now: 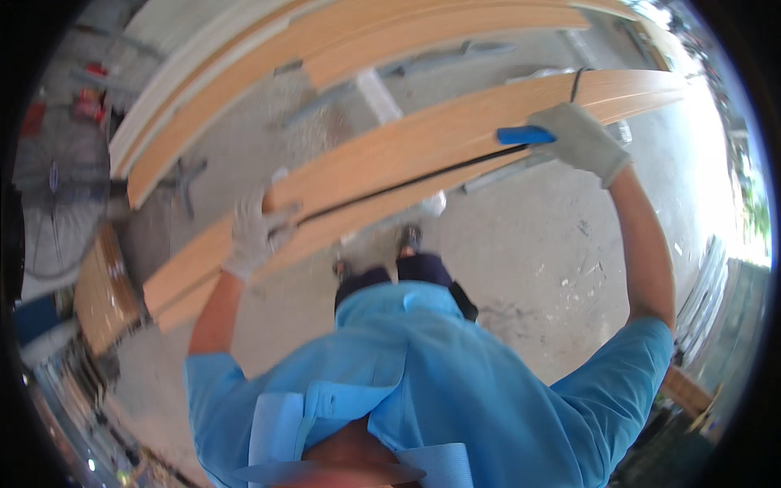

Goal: The person applies a black sealant strip along the edges of long wooden planks using a caulking gun. They move from plank to plank, smoothing the bead and occasionally trimming excess material.

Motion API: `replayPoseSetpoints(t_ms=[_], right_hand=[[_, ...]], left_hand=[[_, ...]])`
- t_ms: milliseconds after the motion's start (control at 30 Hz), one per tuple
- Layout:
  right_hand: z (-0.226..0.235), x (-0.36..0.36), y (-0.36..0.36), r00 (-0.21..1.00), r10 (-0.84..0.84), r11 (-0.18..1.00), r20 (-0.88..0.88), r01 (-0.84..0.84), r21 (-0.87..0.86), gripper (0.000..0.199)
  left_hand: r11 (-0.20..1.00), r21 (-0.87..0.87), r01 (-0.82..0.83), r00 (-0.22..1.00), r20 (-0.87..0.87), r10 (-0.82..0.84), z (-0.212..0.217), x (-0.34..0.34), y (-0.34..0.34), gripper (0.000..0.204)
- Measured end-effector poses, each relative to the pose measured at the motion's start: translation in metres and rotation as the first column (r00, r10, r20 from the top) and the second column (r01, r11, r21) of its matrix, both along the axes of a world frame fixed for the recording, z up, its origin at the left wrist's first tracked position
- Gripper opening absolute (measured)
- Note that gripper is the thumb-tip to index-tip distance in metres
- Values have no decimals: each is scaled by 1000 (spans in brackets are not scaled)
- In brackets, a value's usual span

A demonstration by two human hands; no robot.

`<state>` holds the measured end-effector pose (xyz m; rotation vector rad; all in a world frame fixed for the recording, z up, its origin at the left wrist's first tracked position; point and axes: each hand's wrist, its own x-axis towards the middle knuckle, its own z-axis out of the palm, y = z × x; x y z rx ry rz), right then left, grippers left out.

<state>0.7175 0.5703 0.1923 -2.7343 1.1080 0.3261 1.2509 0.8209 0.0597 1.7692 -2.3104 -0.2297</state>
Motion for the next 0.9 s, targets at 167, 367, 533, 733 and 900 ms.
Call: replayPoseSetpoints(t_ms=[167, 367, 533, 733, 900], right_hand=[[-76, -4, 23, 992, -59, 969, 111, 84, -231, 23], [-135, -18, 9, 971, -97, 861, 220, 193, -471, 29], [-156, -13, 16, 924, -263, 811, 278, 367, -456, 33], [-162, 3, 30, 883, -285, 755, 373, 446, -481, 33], [-161, 9, 31, 869, -316, 743, 380, 476, -470, 31]], left_hand=[[998, -67, -9, 995, 97, 16, 5, -3, -2, 41], [997, -80, 23, 1000, 23, -21, 14, -6, -4, 47], [996, -83, 19, 999, 37, -16, 14, -5, -5, 48], [993, -96, 69, 995, 72, -62, 16, -14, -19, 46], [988, -83, 128, 990, 68, -123, 14, -45, -47, 44]])
